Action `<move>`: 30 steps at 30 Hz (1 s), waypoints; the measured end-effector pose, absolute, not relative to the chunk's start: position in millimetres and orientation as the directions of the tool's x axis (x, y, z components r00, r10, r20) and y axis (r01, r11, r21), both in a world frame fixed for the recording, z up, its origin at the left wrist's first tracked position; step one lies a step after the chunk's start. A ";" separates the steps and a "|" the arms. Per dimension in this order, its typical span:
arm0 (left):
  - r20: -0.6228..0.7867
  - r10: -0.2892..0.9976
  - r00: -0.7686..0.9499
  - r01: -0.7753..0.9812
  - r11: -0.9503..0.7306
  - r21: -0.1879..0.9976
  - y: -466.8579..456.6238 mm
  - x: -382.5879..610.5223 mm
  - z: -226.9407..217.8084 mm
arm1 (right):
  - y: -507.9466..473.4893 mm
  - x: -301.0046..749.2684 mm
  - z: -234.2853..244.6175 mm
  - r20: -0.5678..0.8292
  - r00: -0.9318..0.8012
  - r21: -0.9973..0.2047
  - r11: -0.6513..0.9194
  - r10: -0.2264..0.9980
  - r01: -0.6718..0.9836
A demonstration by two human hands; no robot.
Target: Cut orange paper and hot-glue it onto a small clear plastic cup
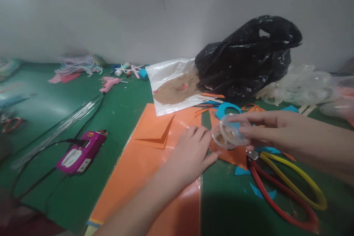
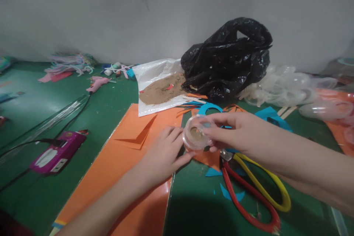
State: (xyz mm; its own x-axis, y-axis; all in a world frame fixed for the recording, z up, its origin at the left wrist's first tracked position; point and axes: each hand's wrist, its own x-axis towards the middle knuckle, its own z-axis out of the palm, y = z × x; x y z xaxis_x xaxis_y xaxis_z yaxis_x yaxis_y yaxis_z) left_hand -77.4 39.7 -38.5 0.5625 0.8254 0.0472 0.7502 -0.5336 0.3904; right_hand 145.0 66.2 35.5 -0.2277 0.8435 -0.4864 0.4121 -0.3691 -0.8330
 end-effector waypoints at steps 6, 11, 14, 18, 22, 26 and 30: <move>0.039 0.828 0.559 0.758 -0.529 0.382 39.8 -77.7 -37.7 | 64.8 133.8 41.5 -0.578 -0.189 -0.799 -0.504 0.794 0.327; 0.039 0.830 0.557 0.758 -0.527 0.383 39.7 -77.0 -37.6 | 66.2 132.0 42.6 -0.578 -0.165 -0.807 -0.531 0.799 0.259; 0.017 0.830 0.557 0.763 -0.520 0.385 39.2 -76.8 -36.7 | 66.5 134.4 41.5 -0.540 -0.234 -0.832 -0.470 0.809 0.294; 0.016 0.831 0.556 0.766 -0.519 0.380 39.6 -76.8 -36.4 | 64.4 133.5 39.5 -0.477 -0.189 -0.857 -0.407 0.858 0.315; 0.010 0.832 0.555 0.770 -0.518 0.373 40.5 -76.8 -37.0 | 62.4 131.9 37.6 -0.405 -0.136 -0.877 -0.341 0.904 0.339; 0.015 0.833 0.554 0.770 -0.519 0.370 40.0 -76.9 -37.8 | 63.5 133.6 36.4 -0.391 -0.144 -0.878 -0.321 0.909 0.355; 0.007 0.834 0.551 0.769 -0.511 0.384 38.8 -76.5 -37.3 | 68.8 134.2 34.9 -0.430 -0.157 -0.869 -0.360 0.889 0.339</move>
State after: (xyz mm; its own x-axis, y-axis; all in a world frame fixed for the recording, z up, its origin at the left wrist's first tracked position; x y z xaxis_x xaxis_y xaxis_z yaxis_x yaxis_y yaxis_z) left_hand -76.5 38.8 -37.3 0.5511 0.8344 0.0065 0.7689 -0.5109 0.3844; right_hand 134.2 68.8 34.9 -0.1573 0.8891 -0.4299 0.3388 -0.3603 -0.8691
